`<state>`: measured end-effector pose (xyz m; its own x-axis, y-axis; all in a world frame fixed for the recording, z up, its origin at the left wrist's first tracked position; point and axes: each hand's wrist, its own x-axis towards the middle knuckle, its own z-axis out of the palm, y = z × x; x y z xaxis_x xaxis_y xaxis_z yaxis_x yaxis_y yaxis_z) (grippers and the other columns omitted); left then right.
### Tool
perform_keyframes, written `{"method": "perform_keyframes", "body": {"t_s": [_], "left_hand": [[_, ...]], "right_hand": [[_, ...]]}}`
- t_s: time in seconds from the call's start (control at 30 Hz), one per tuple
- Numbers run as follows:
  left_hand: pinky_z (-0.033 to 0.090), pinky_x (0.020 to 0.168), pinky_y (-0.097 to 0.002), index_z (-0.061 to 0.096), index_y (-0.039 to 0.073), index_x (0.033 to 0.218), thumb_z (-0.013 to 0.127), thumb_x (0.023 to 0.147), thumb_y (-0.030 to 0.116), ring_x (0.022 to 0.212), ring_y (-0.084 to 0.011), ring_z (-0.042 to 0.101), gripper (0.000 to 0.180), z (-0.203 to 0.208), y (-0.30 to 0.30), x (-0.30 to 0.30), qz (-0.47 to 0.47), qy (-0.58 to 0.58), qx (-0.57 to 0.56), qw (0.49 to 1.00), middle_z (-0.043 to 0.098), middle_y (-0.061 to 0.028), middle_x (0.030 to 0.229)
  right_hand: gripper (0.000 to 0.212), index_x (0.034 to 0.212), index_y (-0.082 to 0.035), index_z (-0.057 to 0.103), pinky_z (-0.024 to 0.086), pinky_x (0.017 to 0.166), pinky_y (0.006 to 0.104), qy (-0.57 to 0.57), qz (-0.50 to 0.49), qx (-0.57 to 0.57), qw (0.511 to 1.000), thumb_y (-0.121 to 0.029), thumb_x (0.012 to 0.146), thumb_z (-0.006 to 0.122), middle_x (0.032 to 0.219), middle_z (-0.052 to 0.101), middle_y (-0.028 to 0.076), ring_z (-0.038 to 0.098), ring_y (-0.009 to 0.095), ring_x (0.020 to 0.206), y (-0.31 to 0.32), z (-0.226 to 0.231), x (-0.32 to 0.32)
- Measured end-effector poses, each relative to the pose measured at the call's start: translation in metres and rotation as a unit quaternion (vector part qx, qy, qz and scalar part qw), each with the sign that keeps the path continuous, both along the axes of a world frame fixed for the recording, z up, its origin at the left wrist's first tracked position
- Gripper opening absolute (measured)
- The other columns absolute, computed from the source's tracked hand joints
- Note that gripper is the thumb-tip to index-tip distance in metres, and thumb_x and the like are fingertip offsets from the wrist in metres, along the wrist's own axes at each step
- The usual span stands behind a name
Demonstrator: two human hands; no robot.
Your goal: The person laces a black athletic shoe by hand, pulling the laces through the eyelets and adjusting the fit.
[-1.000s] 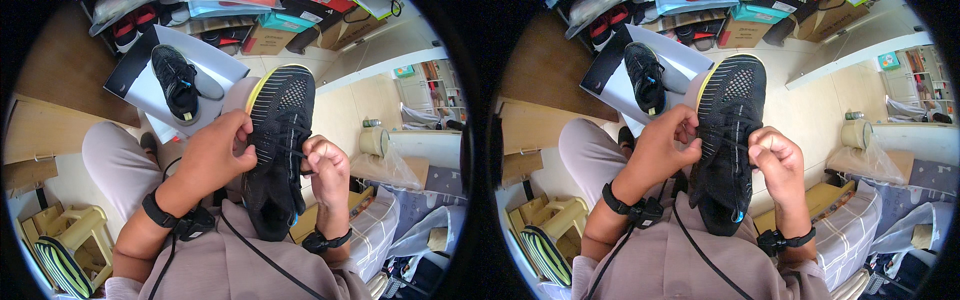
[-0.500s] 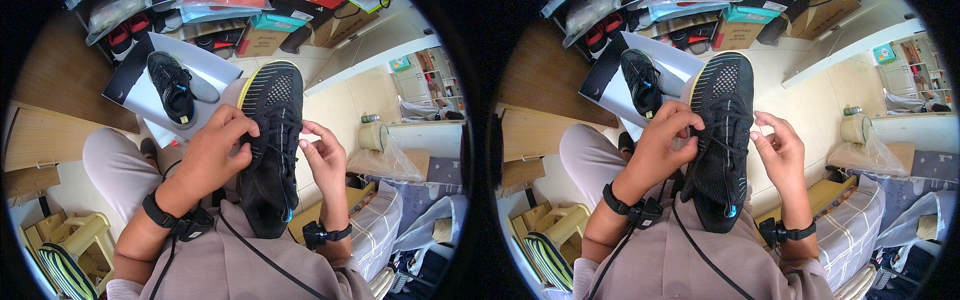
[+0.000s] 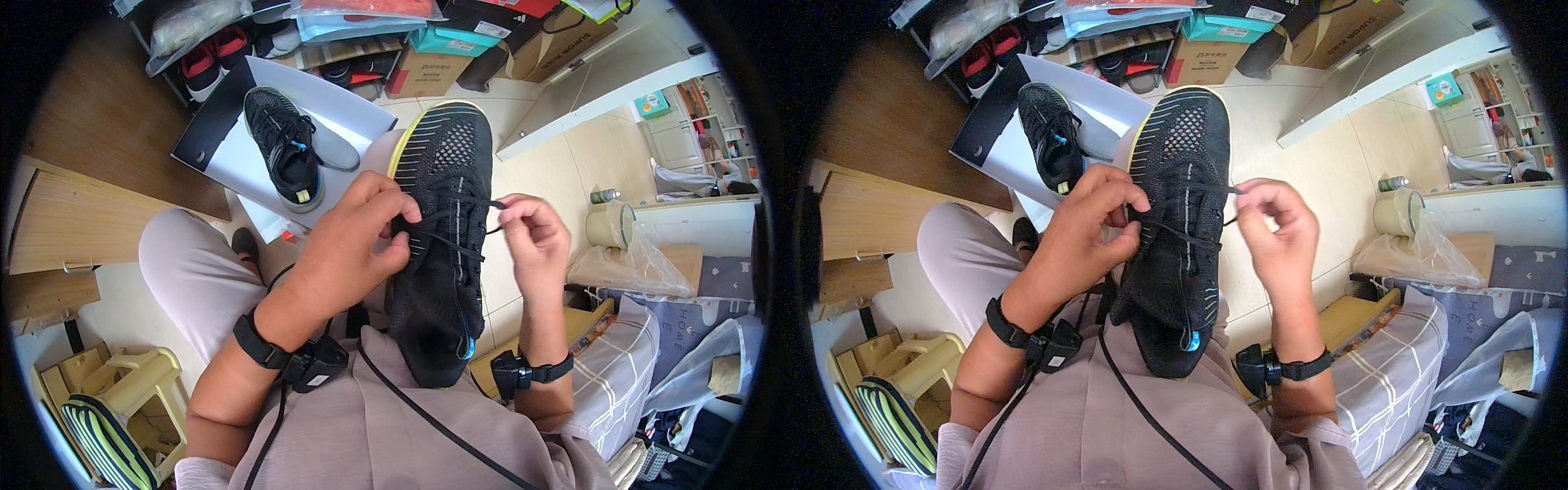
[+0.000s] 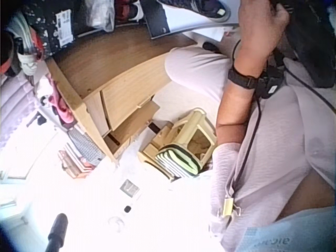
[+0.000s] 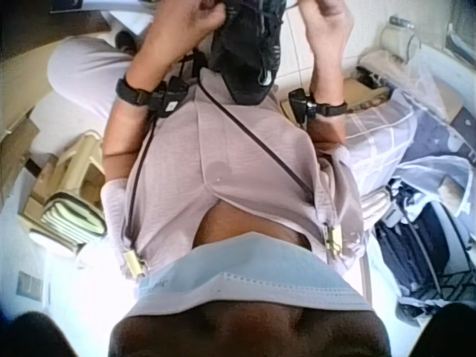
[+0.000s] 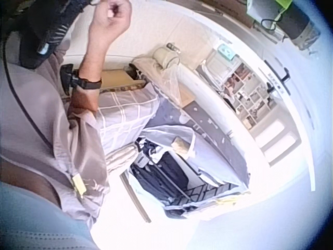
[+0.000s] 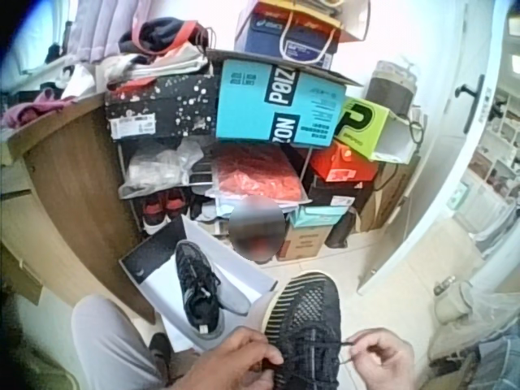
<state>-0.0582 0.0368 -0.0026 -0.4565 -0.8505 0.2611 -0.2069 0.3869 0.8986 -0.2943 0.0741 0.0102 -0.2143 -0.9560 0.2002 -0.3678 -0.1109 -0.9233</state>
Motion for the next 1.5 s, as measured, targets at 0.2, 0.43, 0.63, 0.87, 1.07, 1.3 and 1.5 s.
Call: {"method": "perform_keyframes", "body": {"t_s": [0.2, 0.43, 0.63, 0.87, 1.07, 1.3, 1.5], "left_hand": [[0.048, 0.069, -0.0228, 0.057, 0.006, 0.099, 0.063, 0.075, -0.006, 0.079, -0.0123, 0.055, 0.027, -0.003, 0.001, -0.001, -0.002, 0.008, 0.001, 1.0, 0.049, -0.0058, 0.103], [0.046, 0.067, -0.0227, 0.057, 0.007, 0.099, 0.064, 0.075, -0.005, 0.075, -0.0111, 0.053, 0.027, 0.005, -0.002, 0.002, -0.027, 0.008, 0.026, 0.999, 0.049, -0.0047, 0.101], [0.048, 0.065, -0.0331, 0.053, 0.008, 0.096, 0.064, 0.074, 0.002, 0.069, -0.022, 0.058, 0.025, 0.008, -0.004, 0.004, -0.029, -0.014, 0.024, 0.999, 0.051, -0.0072, 0.096], [0.048, 0.065, -0.0347, 0.054, 0.008, 0.092, 0.064, 0.072, 0.002, 0.073, -0.0237, 0.06, 0.024, 0.013, -0.006, 0.01, -0.022, -0.057, 0.025, 0.998, 0.052, -0.0079, 0.094], [0.045, 0.063, -0.0256, 0.056, 0.005, 0.096, 0.07, 0.071, -0.001, 0.068, -0.0148, 0.054, 0.029, 0.024, -0.011, 0.017, -0.041, -0.077, 0.01, 0.996, 0.051, -0.0054, 0.089], [0.047, 0.068, -0.0274, 0.058, 0.005, 0.106, 0.073, 0.074, 0.005, 0.077, -0.0186, 0.057, 0.036, 0.044, -0.026, 0.012, -0.016, -0.02, -0.031, 0.999, 0.058, -0.007, 0.097], [0.046, 0.082, -0.04, 0.058, 0.005, 0.109, 0.067, 0.078, 0.011, 0.098, -0.0345, 0.057, 0.033, 0.071, -0.047, -0.013, -0.086, -0.004, -0.225, 0.971, 0.062, -0.0131, 0.102]], "right_hand": [[0.005, 0.093, -0.001, 0.058, 0.039, 0.044, 0.024, -0.251, 0.056, 0.018, 0.966, -0.006, 0.091, 0.058, 0.058, 0.045, -0.002, 0.039, 0.006, 0.046, -0.007, 0.052, -0.005], [0.024, 0.113, 0.001, 0.06, 0.034, 0.048, 0.0167, -0.121, 0.133, -0.044, 0.983, -0.007, 0.09, 0.061, 0.081, 0.064, 0.004, 0.049, 0.003, 0.057, -0.023, 0.101, 0.01], [0.03, 0.117, 0.004, 0.058, 0.049, 0.083, 0.0232, -0.064, 0.214, -0.002, 0.975, 0.0, 0.088, 0.062, 0.107, 0.064, 0.009, 0.063, 0.013, 0.099, -0.041, 0.096, 0.025], [0.03, 0.113, -0.002, 0.064, 0.036, 0.054, 0.0137, 0.037, 0.15, 0.107, 0.982, -0.003, 0.084, 0.069, 0.098, 0.064, 0.0, 0.042, -0.001, 0.061, -0.031, 0.064, 0.005], [0.024, 0.109, 0.0, 0.066, 0.046, 0.063, 0.0183, 0.007, 0.125, 0.074, 0.989, -0.004, 0.085, 0.067, 0.096, 0.067, 0.004, 0.056, 0.005, 0.072, -0.034, 0.062, 0.022], [0.023, 0.109, 0.002, 0.066, 0.048, 0.081, 0.0274, 0.127, 0.19, 0.053, 0.972, -0.001, 0.087, 0.061, 0.103, 0.065, 0.011, 0.061, 0.017, 0.094, -0.042, 0.062, 0.017], [0.02, 0.104, 0.002, 0.066, 0.048, 0.083, 0.0289, 0.149, 0.218, 0.03, 0.964, 0.001, 0.086, 0.058, 0.104, 0.065, 0.012, 0.061, 0.021, 0.093, -0.044, 0.068, 0.021]]}}
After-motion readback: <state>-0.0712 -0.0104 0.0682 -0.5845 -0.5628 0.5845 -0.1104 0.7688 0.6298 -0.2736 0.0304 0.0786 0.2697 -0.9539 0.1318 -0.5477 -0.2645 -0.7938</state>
